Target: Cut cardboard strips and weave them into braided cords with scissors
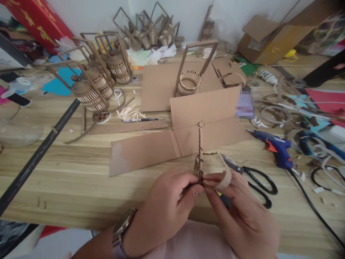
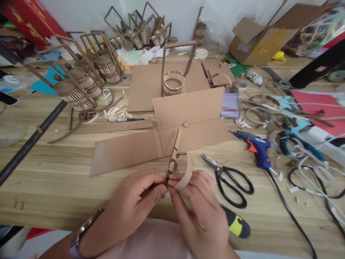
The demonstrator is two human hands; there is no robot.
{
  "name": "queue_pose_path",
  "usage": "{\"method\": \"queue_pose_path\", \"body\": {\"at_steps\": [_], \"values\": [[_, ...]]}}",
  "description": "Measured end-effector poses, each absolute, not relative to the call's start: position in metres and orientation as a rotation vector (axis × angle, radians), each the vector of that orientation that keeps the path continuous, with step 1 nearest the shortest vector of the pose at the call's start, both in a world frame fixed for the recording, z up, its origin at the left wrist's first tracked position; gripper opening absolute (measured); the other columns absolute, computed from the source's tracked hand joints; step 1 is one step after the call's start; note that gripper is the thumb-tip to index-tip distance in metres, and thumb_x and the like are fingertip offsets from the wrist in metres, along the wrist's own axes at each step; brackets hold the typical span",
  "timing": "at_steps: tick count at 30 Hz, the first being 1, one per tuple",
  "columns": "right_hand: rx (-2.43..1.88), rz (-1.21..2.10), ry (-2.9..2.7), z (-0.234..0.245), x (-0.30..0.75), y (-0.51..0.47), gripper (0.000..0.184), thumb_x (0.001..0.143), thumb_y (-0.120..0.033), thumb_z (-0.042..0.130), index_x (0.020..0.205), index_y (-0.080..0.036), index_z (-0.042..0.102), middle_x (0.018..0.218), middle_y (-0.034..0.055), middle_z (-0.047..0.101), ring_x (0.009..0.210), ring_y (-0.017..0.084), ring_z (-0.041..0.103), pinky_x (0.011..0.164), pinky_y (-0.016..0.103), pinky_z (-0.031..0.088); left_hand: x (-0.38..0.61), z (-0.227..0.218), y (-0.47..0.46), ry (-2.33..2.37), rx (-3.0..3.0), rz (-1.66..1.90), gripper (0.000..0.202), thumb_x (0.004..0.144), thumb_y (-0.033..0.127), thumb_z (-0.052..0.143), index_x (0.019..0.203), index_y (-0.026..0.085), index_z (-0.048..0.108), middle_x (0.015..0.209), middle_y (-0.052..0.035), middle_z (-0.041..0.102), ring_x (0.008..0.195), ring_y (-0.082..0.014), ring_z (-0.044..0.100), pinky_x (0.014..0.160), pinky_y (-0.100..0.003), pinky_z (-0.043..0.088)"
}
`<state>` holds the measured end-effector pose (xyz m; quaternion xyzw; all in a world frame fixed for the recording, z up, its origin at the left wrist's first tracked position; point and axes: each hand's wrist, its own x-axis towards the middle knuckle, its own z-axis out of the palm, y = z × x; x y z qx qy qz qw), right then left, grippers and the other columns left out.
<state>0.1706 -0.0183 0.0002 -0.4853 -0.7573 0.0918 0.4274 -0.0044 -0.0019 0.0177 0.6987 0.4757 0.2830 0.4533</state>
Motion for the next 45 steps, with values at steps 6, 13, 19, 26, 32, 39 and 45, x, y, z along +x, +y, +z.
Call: {"method": "queue_pose_path", "body": {"at_steps": [6,13,19,26,32,39,45], "values": [[-1.21,0.174,-1.923,0.005,0.171,-0.019,0.019,0.089,-0.013,0.059,0.099,-0.028,0.065,0.088,0.0022,0.077,0.084,0.022,0.074,0.08,0.04,0.055,0.0,0.02,-0.001,1.141,1.818,0.81,0.018,0.096,0.017,0.051,0.081,0.018,0.063,0.078,-0.0023,0.065,0.076,-0.0163,0.059,0.071,-0.026,0.043],[-1.275,0.318,-1.772,-0.001,0.168,-0.024,0.015,0.088,-0.013,0.058,0.09,-0.027,0.063,0.084,-0.0007,0.074,0.081,0.018,0.071,0.083,0.034,0.055,0.0,0.019,-0.003,1.054,1.878,0.898,0.018,0.094,0.014,0.05,0.08,0.018,0.061,0.077,-0.0023,0.062,0.076,-0.0151,0.057,0.07,-0.025,0.042],[-1.248,0.642,-1.494,0.002,0.16,-0.022,0.016,0.088,-0.011,0.056,0.083,-0.025,0.063,0.08,-0.0004,0.076,0.072,0.014,0.072,0.066,0.023,0.059,-0.002,0.018,-0.003,1.011,1.848,0.897,0.016,0.094,0.014,0.052,0.08,0.019,0.058,0.078,-0.0016,0.063,0.077,-0.0144,0.057,0.071,-0.023,0.042],[-1.243,0.357,-1.745,-0.002,0.167,-0.024,0.019,0.088,-0.01,0.06,0.095,-0.026,0.065,0.091,0.0006,0.076,0.086,0.018,0.072,0.085,0.034,0.054,-0.005,0.02,-0.003,1.121,1.829,0.82,0.013,0.098,0.025,0.055,0.091,0.018,0.063,0.086,-0.0038,0.068,0.083,-0.0175,0.062,0.076,-0.026,0.045],[-1.18,0.048,-2.028,0.004,0.173,-0.023,0.018,0.088,-0.012,0.061,0.1,-0.026,0.064,0.092,0.0002,0.078,0.084,0.019,0.072,0.09,0.039,0.042,-0.002,0.02,-0.004,1.188,1.874,0.821,0.019,0.099,0.02,0.048,0.091,0.017,0.066,0.086,-0.0056,0.071,0.081,-0.019,0.065,0.073,-0.028,0.046],[-1.175,0.007,-2.037,0.003,0.171,-0.022,0.014,0.092,-0.011,0.057,0.098,-0.023,0.062,0.088,0.0016,0.077,0.082,0.018,0.071,0.088,0.038,0.039,0.002,0.018,-0.005,1.209,1.807,0.872,0.019,0.092,0.012,0.049,0.081,0.017,0.064,0.074,-0.002,0.067,0.07,-0.0156,0.061,0.065,-0.025,0.042],[-1.202,0.255,-1.846,-0.007,0.168,-0.022,0.016,0.091,-0.01,0.057,0.098,-0.024,0.06,0.091,0.0002,0.073,0.086,0.016,0.067,0.084,0.034,0.046,0.0,0.018,-0.004,1.195,1.79,0.837,0.021,0.092,0.015,0.048,0.074,0.018,0.059,0.067,-0.0002,0.062,0.065,-0.0139,0.057,0.062,-0.024,0.039]]}}
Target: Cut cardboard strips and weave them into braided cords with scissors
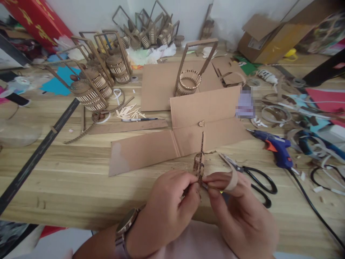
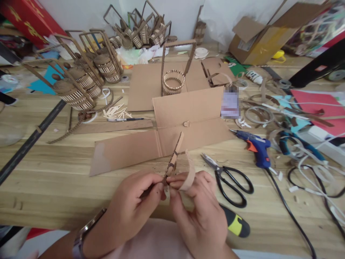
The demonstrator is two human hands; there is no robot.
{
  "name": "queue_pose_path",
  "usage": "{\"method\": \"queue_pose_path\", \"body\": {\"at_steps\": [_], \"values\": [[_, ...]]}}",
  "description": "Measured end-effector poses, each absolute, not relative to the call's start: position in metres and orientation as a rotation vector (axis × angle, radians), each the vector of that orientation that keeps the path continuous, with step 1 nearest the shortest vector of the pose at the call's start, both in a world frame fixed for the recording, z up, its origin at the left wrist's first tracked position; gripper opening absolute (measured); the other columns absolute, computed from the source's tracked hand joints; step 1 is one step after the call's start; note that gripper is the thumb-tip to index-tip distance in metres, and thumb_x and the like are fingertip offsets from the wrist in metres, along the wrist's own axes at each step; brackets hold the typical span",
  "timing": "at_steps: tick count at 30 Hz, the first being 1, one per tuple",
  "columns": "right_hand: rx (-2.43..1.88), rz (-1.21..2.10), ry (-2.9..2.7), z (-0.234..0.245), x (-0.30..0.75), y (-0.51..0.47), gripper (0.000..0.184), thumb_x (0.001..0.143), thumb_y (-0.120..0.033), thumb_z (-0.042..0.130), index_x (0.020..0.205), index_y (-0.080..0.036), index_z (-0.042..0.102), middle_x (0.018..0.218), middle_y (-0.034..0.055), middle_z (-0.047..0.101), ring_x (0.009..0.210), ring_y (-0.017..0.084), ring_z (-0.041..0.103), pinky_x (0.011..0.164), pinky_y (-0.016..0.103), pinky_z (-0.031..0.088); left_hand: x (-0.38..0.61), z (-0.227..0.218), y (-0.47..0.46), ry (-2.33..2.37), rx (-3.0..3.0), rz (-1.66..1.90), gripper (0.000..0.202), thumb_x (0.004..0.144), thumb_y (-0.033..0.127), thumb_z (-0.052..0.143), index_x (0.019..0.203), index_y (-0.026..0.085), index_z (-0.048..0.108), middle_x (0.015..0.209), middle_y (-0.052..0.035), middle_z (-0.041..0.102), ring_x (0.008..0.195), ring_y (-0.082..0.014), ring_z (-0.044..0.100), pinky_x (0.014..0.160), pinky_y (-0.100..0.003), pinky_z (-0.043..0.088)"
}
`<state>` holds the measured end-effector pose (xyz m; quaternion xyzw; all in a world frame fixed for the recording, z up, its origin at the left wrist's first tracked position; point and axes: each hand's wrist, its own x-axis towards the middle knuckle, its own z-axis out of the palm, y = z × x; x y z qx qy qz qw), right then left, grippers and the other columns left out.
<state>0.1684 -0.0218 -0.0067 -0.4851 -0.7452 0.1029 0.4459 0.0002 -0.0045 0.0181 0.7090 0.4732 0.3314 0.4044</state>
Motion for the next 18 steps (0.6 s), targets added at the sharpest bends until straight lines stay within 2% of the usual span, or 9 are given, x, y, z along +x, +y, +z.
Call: {"method": "queue_pose_path", "body": {"at_steps": [5,10,14,18], "values": [[-1.276,0.463,-1.668,-0.016,0.168,-0.024,0.016,0.093,-0.013,0.056,0.097,-0.027,0.063,0.09,-0.0002,0.071,0.088,0.017,0.066,0.081,0.032,0.052,0.0,0.017,-0.005,1.186,1.725,0.784,0.022,0.095,0.02,0.047,0.076,0.019,0.06,0.07,-0.0003,0.065,0.069,-0.0144,0.059,0.065,-0.024,0.04],[-1.271,0.463,-1.7,-0.014,0.167,-0.025,0.016,0.094,-0.015,0.058,0.1,-0.028,0.064,0.097,0.0005,0.072,0.096,0.017,0.066,0.086,0.033,0.051,0.0,0.018,-0.004,1.207,1.662,0.743,0.023,0.095,0.025,0.048,0.078,0.019,0.062,0.072,-0.0003,0.066,0.07,-0.0145,0.059,0.066,-0.025,0.039],[-1.365,0.371,-1.782,-0.008,0.182,-0.016,0.008,0.097,-0.03,0.056,0.096,-0.028,0.064,0.087,-0.0008,0.073,0.084,0.017,0.068,0.076,0.031,0.053,-0.002,0.02,0.004,1.237,1.405,0.679,0.029,0.094,0.033,0.047,0.071,0.02,0.058,0.064,0.0008,0.063,0.059,-0.0129,0.053,0.057,-0.024,0.036],[-1.702,0.23,-2.085,-0.021,0.232,-0.004,0.028,0.097,-0.047,0.049,0.099,-0.025,0.067,0.092,0.0053,0.076,0.085,0.024,0.072,0.078,0.039,0.055,-0.006,0.016,0.015,1.173,0.973,0.67,0.027,0.086,0.039,0.049,0.069,0.02,0.057,0.053,0.002,0.058,0.052,-0.0114,0.049,0.052,-0.022,0.037]]}}
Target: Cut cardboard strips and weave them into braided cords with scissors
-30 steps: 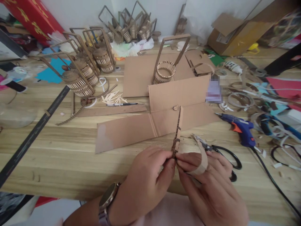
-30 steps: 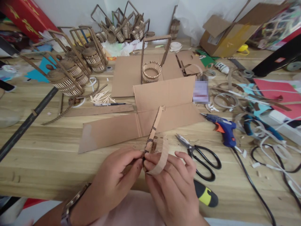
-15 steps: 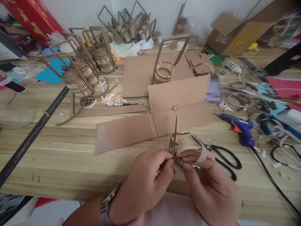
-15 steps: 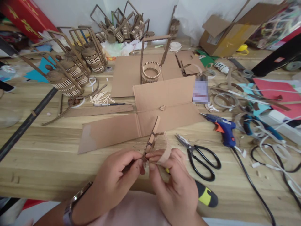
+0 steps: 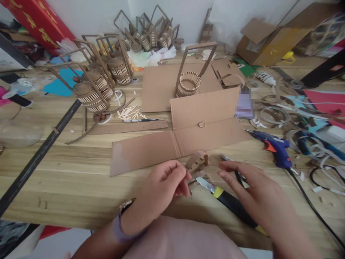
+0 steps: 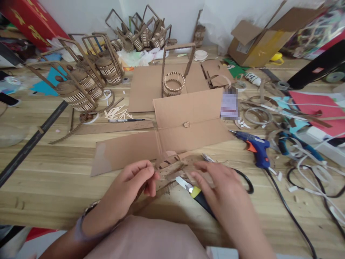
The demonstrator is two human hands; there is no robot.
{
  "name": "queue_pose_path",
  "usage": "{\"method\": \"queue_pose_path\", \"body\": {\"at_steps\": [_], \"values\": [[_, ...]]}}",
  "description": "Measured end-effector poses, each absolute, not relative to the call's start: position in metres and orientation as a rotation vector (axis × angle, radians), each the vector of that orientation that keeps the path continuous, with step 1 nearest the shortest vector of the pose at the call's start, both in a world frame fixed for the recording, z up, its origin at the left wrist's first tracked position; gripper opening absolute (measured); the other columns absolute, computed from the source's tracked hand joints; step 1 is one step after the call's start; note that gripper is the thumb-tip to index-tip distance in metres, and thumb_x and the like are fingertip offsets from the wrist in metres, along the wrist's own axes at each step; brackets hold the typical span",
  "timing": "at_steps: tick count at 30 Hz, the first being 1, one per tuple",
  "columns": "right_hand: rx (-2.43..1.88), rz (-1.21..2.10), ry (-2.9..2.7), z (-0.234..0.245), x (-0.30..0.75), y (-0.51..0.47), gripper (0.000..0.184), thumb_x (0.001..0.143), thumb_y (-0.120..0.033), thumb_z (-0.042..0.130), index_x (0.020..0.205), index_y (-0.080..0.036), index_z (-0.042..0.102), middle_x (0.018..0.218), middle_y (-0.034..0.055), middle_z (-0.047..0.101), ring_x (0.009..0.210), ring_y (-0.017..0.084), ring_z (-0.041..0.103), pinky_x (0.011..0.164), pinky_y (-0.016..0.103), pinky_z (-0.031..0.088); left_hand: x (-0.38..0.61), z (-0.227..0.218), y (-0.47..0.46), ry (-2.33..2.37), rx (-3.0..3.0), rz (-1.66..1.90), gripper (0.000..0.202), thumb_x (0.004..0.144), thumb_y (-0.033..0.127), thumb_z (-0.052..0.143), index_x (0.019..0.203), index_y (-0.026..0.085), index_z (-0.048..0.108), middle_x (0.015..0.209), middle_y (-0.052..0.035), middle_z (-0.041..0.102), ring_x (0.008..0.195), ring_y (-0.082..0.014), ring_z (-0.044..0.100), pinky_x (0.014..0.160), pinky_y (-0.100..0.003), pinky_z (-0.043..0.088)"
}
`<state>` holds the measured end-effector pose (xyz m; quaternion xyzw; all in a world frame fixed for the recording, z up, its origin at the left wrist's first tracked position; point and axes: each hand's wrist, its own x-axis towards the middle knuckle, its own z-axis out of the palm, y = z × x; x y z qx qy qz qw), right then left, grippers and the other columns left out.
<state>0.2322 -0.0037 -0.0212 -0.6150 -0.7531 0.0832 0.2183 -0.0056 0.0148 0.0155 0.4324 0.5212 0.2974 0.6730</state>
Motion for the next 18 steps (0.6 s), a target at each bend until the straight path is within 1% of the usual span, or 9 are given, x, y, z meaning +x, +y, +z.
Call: {"method": "queue_pose_path", "body": {"at_steps": [2,4,6,10,14,16,18], "values": [[-1.911,0.18,-2.223,-0.036,0.262,-0.002,0.036,0.096,-0.046,0.041,0.106,-0.022,0.067,0.1,0.0101,0.076,0.089,0.028,0.072,0.079,0.042,0.055,-0.007,0.012,0.018,1.133,0.842,0.702,0.026,0.082,0.04,0.052,0.067,0.019,0.057,0.05,0.0026,0.056,0.049,-0.0099,0.046,0.05,-0.02,0.035],[-2.022,0.135,-2.22,-0.049,0.286,-0.005,0.04,0.092,-0.04,0.039,0.108,-0.017,0.067,0.097,0.0173,0.074,0.086,0.034,0.071,0.078,0.05,0.054,-0.007,0.007,0.02,1.097,0.765,0.723,0.026,0.08,0.04,0.054,0.067,0.018,0.058,0.048,0.0033,0.054,0.046,-0.0086,0.044,0.048,-0.02,0.032],[-2.069,0.127,-2.217,-0.059,0.3,-0.011,0.041,0.089,-0.037,0.04,0.113,-0.016,0.066,0.097,0.0191,0.072,0.084,0.035,0.071,0.078,0.051,0.054,-0.007,0.004,0.02,1.061,0.719,0.728,0.027,0.08,0.04,0.055,0.067,0.017,0.059,0.047,0.0039,0.052,0.044,-0.0079,0.043,0.046,-0.019,0.031],[-2.122,0.16,-2.21,-0.064,0.312,-0.017,0.047,0.086,-0.036,0.04,0.124,-0.017,0.06,0.101,0.0177,0.071,0.086,0.033,0.071,0.079,0.048,0.056,-0.006,0.0,0.021,1.019,0.674,0.725,0.029,0.08,0.043,0.056,0.068,0.017,0.06,0.047,0.0042,0.051,0.043,-0.0079,0.043,0.045,-0.02,0.031],[-2.068,0.311,-2.135,-0.05,0.318,-0.016,0.047,0.084,-0.045,0.047,0.121,-0.018,0.059,0.1,0.0158,0.072,0.088,0.032,0.072,0.075,0.043,0.058,-0.006,-0.001,0.021,1.015,0.679,0.729,0.029,0.08,0.044,0.057,0.068,0.017,0.06,0.047,0.0045,0.049,0.042,-0.0082,0.041,0.045,-0.021,0.031],[-2.0,0.269,-2.074,-0.037,0.316,-0.018,0.047,0.087,-0.048,0.048,0.123,-0.02,0.059,0.1,0.0146,0.072,0.085,0.031,0.073,0.07,0.04,0.059,-0.006,0.0,0.021,1.02,0.697,0.73,0.029,0.08,0.043,0.056,0.068,0.017,0.059,0.047,0.0047,0.049,0.043,-0.0084,0.041,0.045,-0.021,0.031],[-1.868,0.227,-2.064,-0.025,0.306,-0.024,0.049,0.092,-0.051,0.047,0.131,-0.025,0.058,0.102,0.012,0.072,0.079,0.027,0.072,0.066,0.036,0.058,-0.005,0.001,0.02,1.037,0.715,0.733,0.028,0.082,0.042,0.055,0.069,0.018,0.059,0.048,0.0046,0.049,0.044,-0.0086,0.041,0.046,-0.021,0.031]]}}
